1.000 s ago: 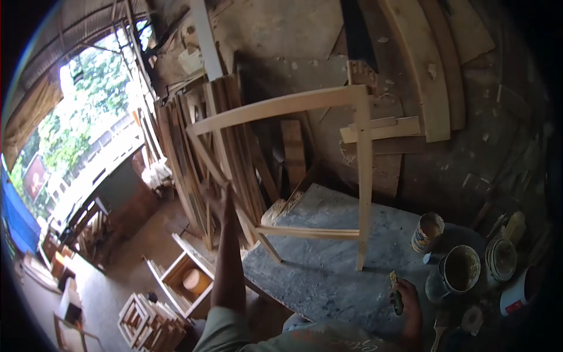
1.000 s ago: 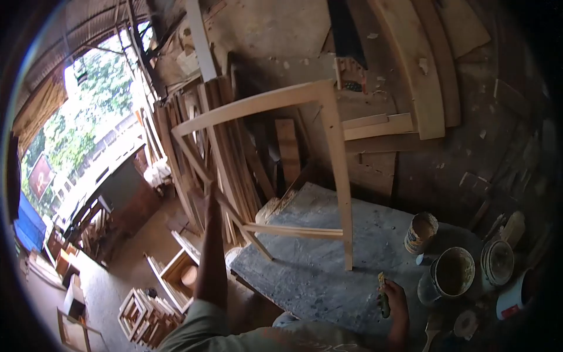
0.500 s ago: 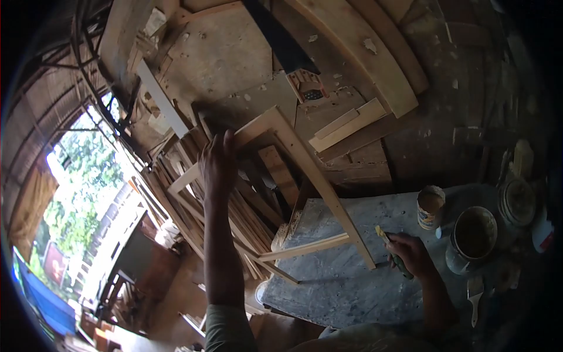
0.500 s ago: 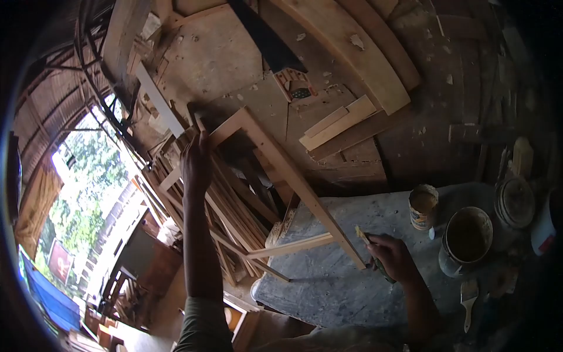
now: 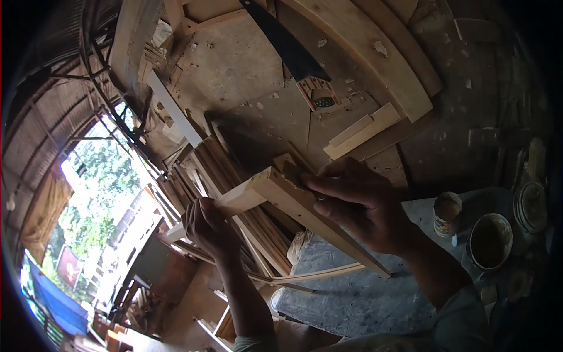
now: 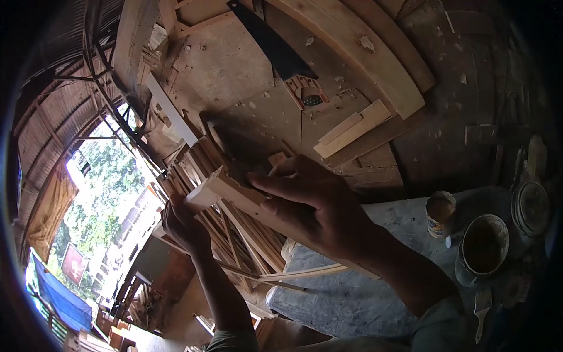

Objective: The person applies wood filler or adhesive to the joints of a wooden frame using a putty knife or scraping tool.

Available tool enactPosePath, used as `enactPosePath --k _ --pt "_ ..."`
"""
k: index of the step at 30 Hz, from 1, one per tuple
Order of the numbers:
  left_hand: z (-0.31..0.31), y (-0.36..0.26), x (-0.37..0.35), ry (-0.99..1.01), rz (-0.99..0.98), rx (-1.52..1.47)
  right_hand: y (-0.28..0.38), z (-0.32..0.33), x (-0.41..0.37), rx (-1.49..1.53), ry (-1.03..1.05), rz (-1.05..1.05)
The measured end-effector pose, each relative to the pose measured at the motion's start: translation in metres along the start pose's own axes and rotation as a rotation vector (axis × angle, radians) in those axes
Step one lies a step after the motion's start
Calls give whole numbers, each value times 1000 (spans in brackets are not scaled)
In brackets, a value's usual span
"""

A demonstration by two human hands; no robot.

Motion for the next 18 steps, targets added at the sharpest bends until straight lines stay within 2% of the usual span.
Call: enactPosePath --k 5,8,11,18 --pt "4 -2 -1 -14 -16 5 -6 -12 -1 38 5 -15" --pt "5 -2 -1 -18 -25 18 -9 -17 -7 -101 23 9" --pt "5 -2 -1 -13 -40 29 -10 -8 -7 -113 39 -12" --pt "8 -1 -2 9 -9 18 3 -8 7 13 100 44"
Point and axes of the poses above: each hand's wrist, its own x-axis towards the middle knuckle, its own z-axis out of the back of the hand, y = z × x, the point moved 9 cm from there along x, towards the middle knuckle, and after that the axes turned 9 degrees about -y, right-handed, at the moved point
